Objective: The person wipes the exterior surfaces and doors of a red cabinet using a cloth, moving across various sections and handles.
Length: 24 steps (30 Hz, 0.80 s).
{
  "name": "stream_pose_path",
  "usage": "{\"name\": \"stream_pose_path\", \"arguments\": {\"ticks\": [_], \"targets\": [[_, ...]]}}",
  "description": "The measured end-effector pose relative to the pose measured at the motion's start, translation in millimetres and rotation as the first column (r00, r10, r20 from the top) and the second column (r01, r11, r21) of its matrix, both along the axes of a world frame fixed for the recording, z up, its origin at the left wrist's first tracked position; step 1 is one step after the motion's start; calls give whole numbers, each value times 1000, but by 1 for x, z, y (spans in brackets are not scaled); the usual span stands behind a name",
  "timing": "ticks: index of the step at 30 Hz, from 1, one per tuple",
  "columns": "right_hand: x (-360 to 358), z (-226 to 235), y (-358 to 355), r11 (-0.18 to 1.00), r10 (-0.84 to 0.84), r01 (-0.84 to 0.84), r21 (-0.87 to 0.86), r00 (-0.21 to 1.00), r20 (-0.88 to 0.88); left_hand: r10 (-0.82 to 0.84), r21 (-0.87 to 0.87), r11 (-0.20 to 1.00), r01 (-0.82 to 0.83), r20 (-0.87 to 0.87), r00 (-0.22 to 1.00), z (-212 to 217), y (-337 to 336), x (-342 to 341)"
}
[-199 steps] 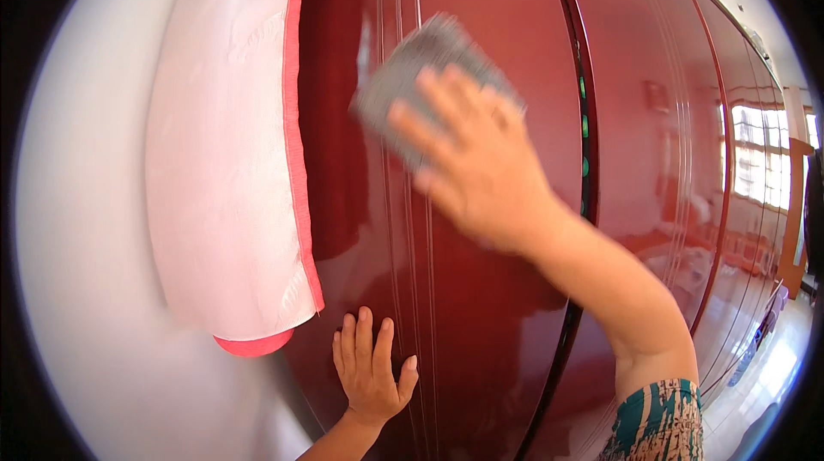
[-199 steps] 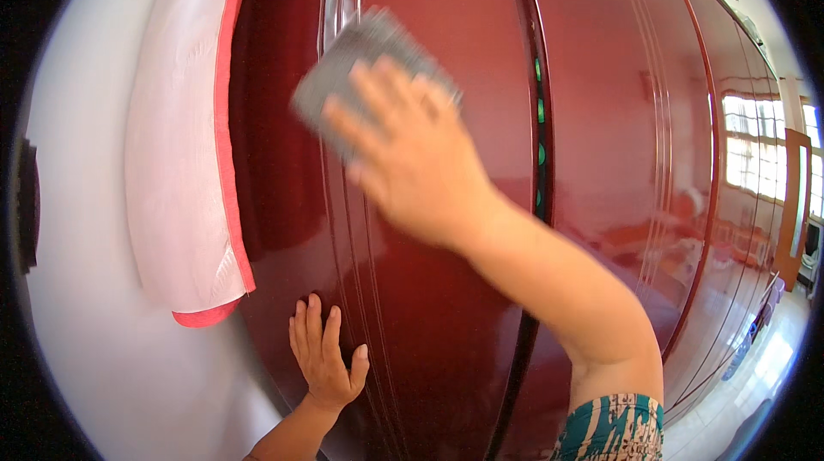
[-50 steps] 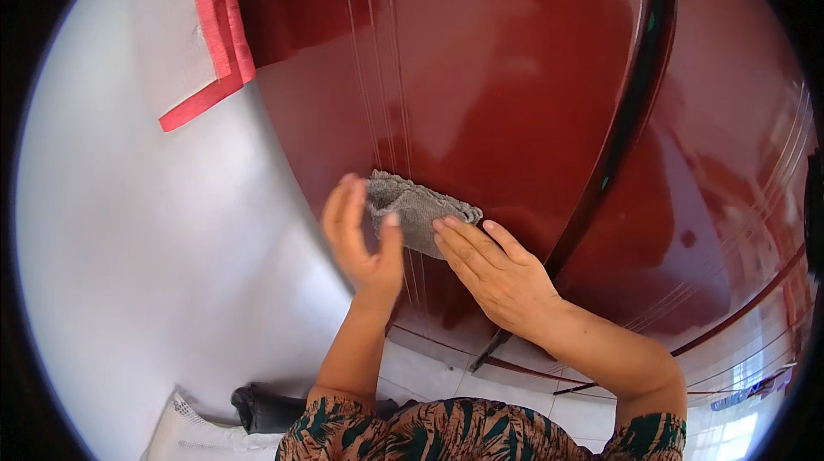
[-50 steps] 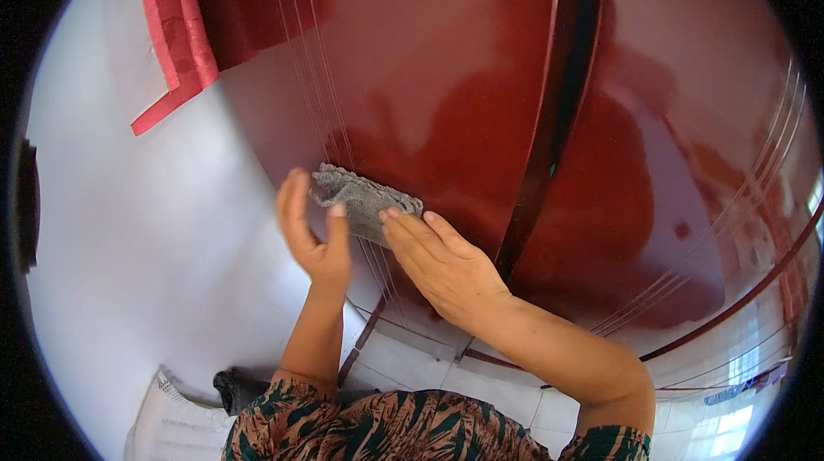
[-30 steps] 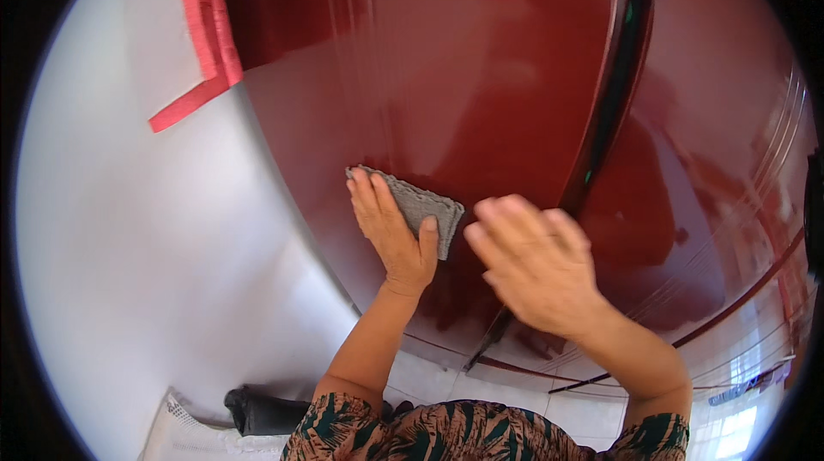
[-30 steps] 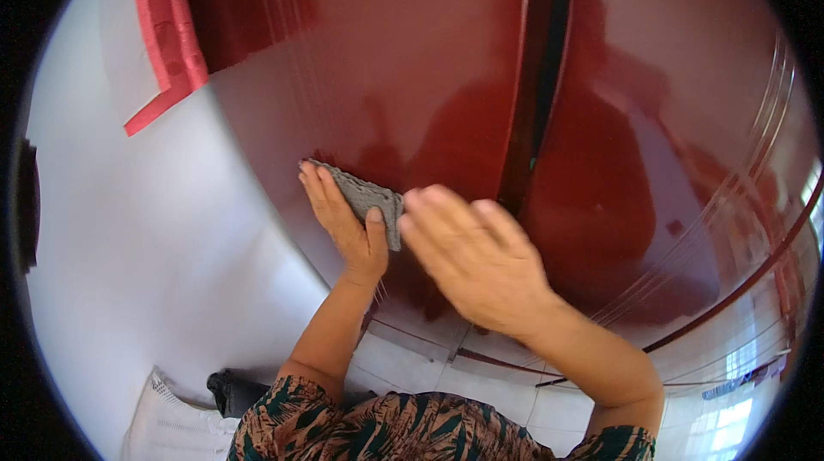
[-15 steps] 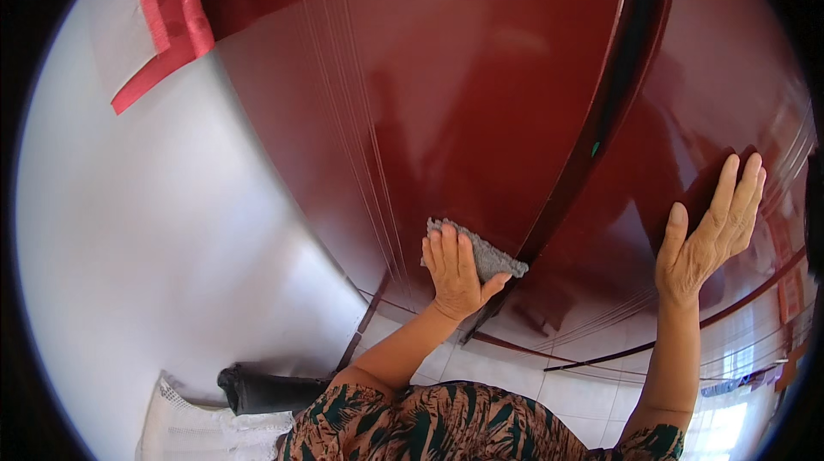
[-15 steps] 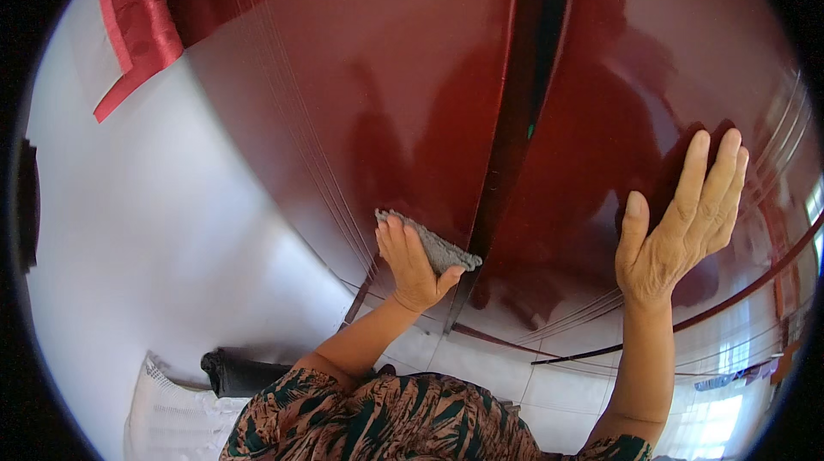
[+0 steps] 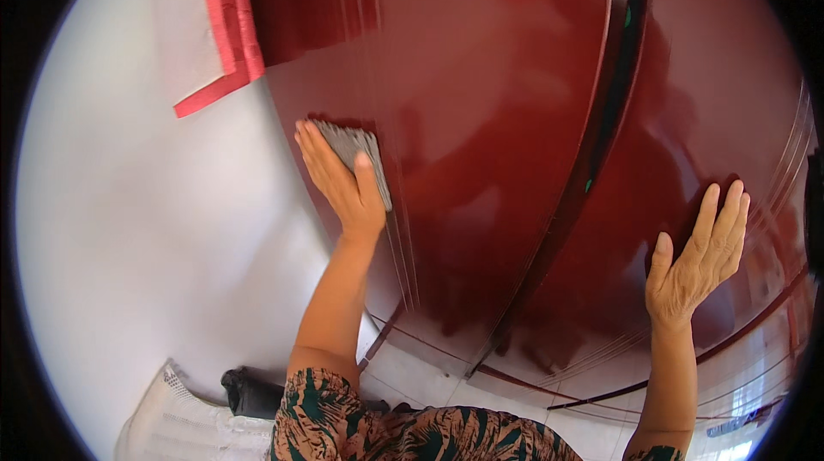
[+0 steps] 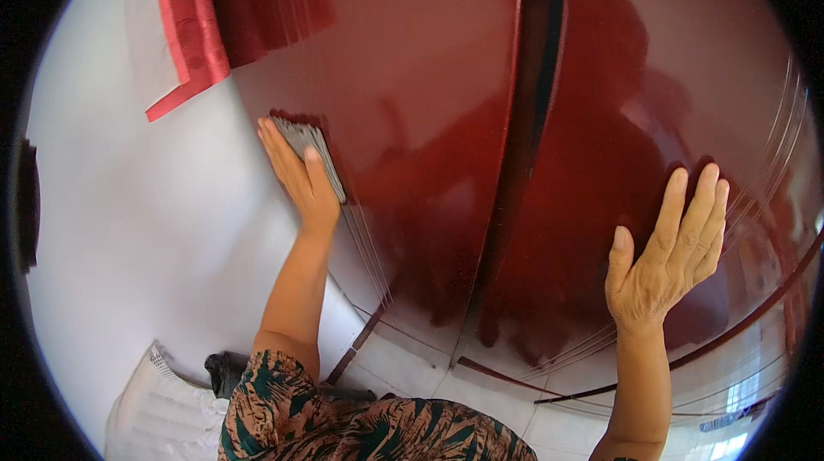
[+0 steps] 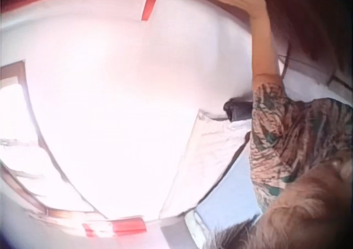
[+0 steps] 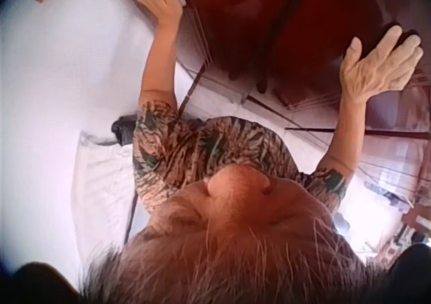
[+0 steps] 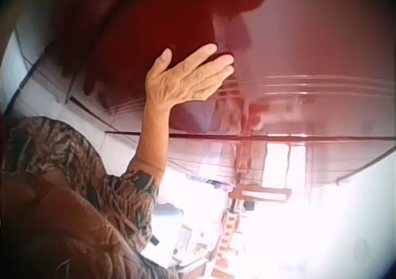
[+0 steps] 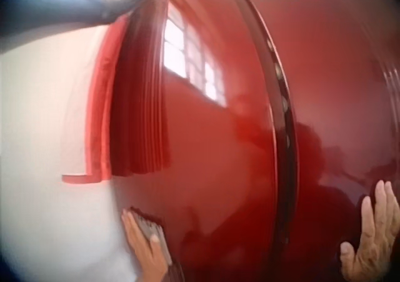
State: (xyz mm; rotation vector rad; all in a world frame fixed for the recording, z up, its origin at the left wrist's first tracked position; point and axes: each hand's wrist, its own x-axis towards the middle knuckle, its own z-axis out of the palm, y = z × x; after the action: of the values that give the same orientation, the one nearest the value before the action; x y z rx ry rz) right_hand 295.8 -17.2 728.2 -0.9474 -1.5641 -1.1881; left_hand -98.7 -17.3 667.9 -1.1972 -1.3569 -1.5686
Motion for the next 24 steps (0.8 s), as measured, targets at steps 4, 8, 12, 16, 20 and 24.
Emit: {"name": "stream_pose_path", "arguments": {"ticks": [4,8,12,16,20,24], "targets": [[-1,-4,1,1000,-13,13,-18,1000,0,26,27,999,-29,103,994,47,4,-41],[6,-4,3,1000,-17,17,-2,1000,0,6,51,999,-13,132,991,92,14,-54],[1,-3,5,1000,-8,8,1,1000,1,-14,97,995,8,69,998,89,12,-53],[-2,0,6,1000,-26,26,4,1000,5,-26,-9,1000,28,151,988,10,6,-36],[3,-1,5,999,-20,20,33,1000,8,-40,-114,990,85,347,937,-103,-4,6],[0,0,3,998,-35,33,51,999,34,-52,-140,971,192,662,748,-202,-13,47]]}}
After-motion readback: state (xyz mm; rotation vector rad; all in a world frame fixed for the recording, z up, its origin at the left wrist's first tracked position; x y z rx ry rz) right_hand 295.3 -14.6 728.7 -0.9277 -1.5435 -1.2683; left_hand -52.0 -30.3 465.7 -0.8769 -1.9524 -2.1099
